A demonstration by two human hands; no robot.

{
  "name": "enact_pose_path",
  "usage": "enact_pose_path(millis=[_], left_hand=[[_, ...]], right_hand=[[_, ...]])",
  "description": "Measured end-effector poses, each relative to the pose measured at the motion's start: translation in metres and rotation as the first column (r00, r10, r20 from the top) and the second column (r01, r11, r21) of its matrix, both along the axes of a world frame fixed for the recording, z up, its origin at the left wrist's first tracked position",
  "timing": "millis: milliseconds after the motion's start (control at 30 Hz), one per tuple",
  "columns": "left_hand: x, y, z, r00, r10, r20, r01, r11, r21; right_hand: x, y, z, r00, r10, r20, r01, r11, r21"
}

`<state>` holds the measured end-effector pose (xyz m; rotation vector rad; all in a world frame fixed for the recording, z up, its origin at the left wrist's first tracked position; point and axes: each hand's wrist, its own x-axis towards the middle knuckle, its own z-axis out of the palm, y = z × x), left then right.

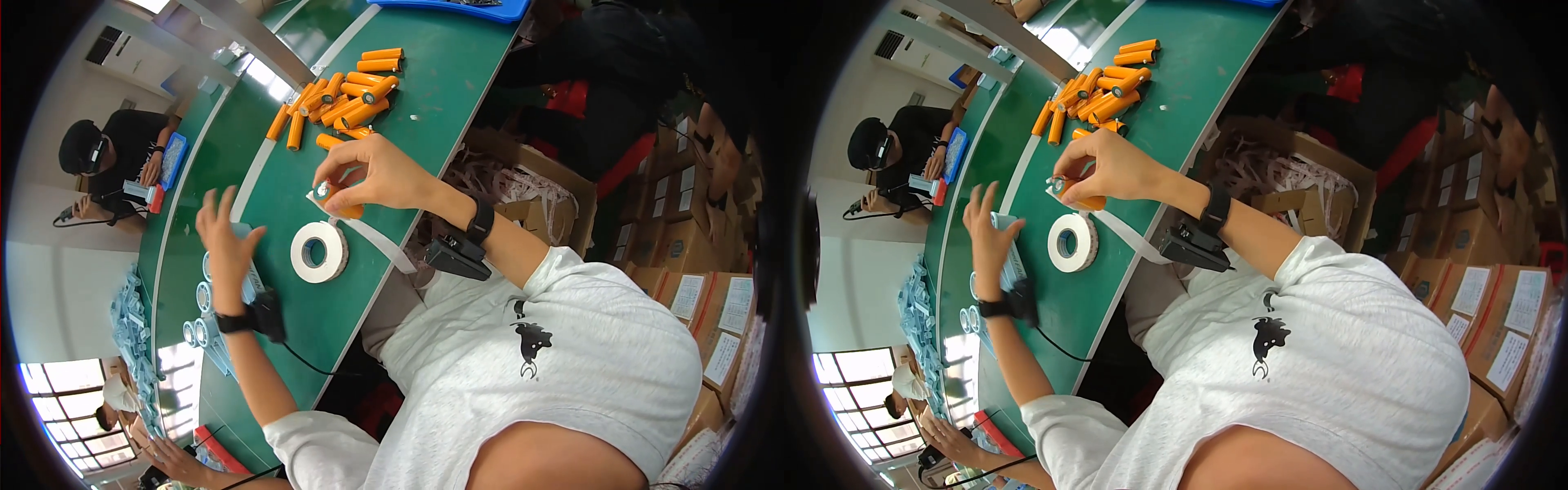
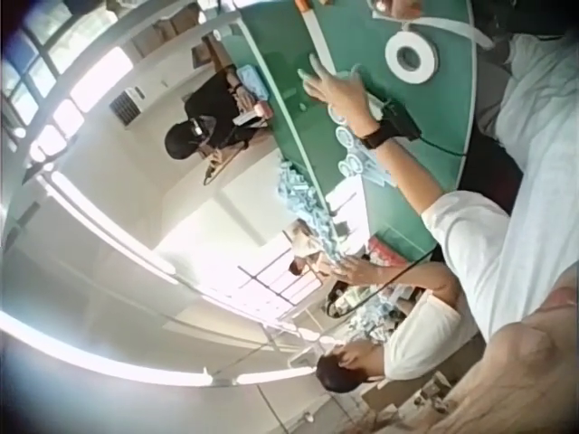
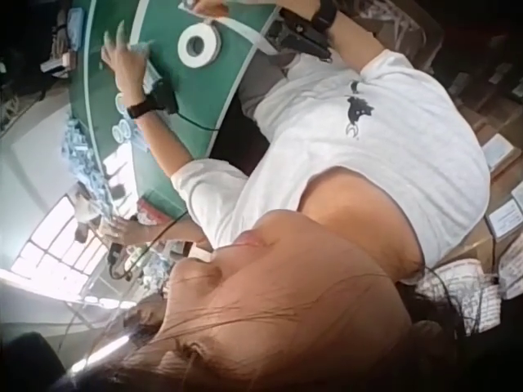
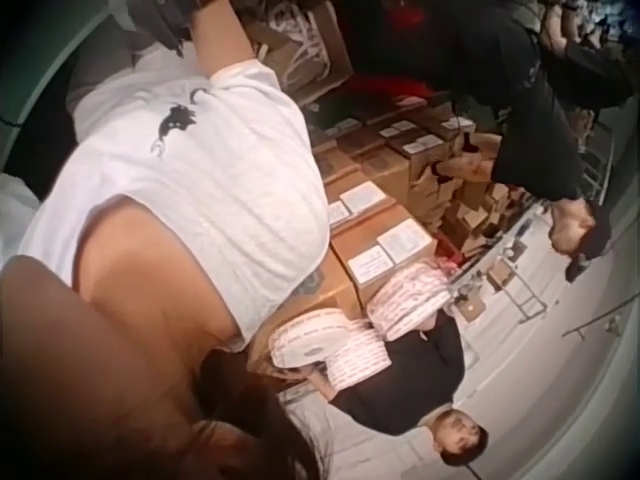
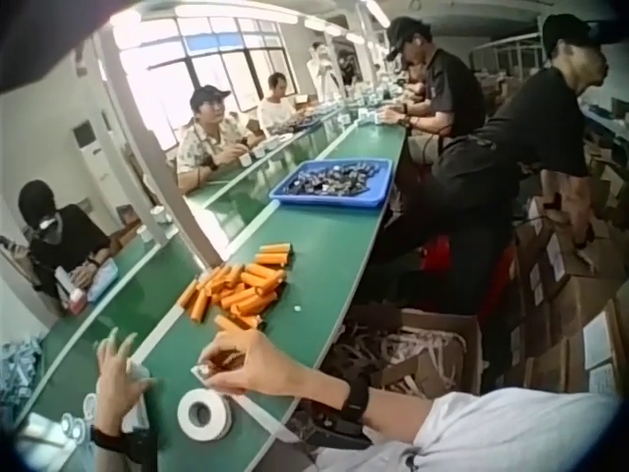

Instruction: The person applies tape to batteries and inserts them into fan housings, then pulls more tape from a roll and discards the used backing into a box.

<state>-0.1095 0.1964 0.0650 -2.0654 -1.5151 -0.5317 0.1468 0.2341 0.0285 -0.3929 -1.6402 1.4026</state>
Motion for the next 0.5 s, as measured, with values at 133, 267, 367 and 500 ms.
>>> enact_pose_path(millis=[133, 267, 367, 500], left_hand=[[-0.076, 0.0, 0.004, 0.984, 0.145, 0.101, -0.101, 0.93, -0.353], [-0.018, -0.052, 0.044, 0.941, 0.225, 0.254, -0.085, 0.881, -0.465], [0.033, -0.125, 0.044, 0.892, 0.405, 0.198, -0.278, 0.84, -0.466], [0.036, -0.14, 0.004, 0.66, 0.751, 0.007, -0.617, 0.547, -0.566]], right_hand=[[-0.002, -0.02, 0.026, 0.997, -0.004, -0.072, 0.007, 0.999, 0.044], [0.019, -0.027, 0.035, 1.0, 0.005, -0.013, -0.005, 1.0, -0.025], [0.02, -0.026, 0.019, 0.989, 0.138, -0.061, -0.135, 0.989, 0.06], [-0.01, -0.049, 0.023, 0.939, 0.34, -0.048, -0.343, 0.932, -0.115]])
